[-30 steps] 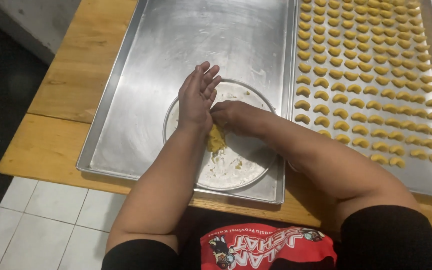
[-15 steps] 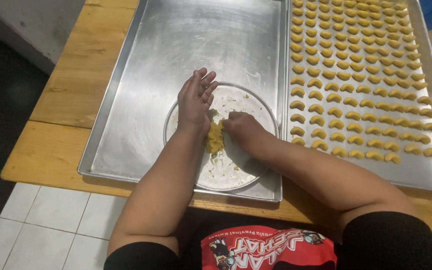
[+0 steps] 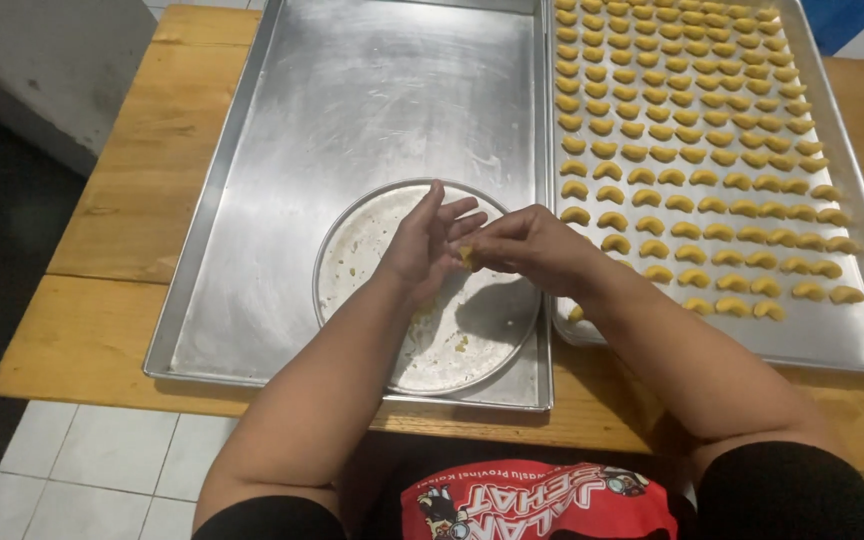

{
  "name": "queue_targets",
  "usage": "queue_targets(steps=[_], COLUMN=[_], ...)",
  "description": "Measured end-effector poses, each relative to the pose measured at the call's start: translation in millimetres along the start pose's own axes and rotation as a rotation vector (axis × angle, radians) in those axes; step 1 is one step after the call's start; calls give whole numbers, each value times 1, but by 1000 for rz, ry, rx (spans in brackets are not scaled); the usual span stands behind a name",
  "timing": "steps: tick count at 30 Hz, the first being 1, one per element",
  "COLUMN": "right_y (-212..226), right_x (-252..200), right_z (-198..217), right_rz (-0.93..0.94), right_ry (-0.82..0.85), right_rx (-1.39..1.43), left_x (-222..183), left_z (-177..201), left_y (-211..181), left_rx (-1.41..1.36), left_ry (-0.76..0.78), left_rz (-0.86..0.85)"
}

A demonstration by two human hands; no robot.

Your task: Forming crescent-shaped cookies by hand from dough and arranging them on a baking tray

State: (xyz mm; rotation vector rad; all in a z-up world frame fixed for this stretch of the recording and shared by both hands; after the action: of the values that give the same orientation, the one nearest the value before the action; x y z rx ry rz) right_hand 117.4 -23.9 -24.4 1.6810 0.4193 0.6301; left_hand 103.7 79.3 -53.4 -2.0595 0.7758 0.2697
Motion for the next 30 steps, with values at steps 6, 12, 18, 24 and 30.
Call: queue_targets(steps=[6,12,18,24,30], right_y=[24,54,58,22,34], right_x=[-1,-12,-7,-5,-16], right_z=[-22,-50,12,-63,-72], right_rz=[501,737,458,760,273], right_ry=[-10,112,-13,95,315], right_rx=[-620,-1006,-448,-1193,-1383], left_x=[14,34,-1,-20,-2], left_z=[-8,9,-21,-54,-31], left_y=[17,23,10,3,15], left_rx=[-280,-314,-429,-524,-541], left_ry=[304,417,578,418,295], left_rz=[-20,-24,-7,-204,-100])
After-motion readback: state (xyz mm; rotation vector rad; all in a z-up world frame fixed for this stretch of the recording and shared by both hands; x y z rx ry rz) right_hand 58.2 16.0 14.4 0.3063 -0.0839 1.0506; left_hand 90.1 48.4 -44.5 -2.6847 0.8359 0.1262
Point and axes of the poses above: each hand's wrist, its own x-axis towards the middle knuckle, its own z-axis out of the back of the hand, y = z × x, the point moved 8 cm from there along x, towards the middle knuckle, and after that the axes turned 14 degrees about z, right-handed, at the moved point
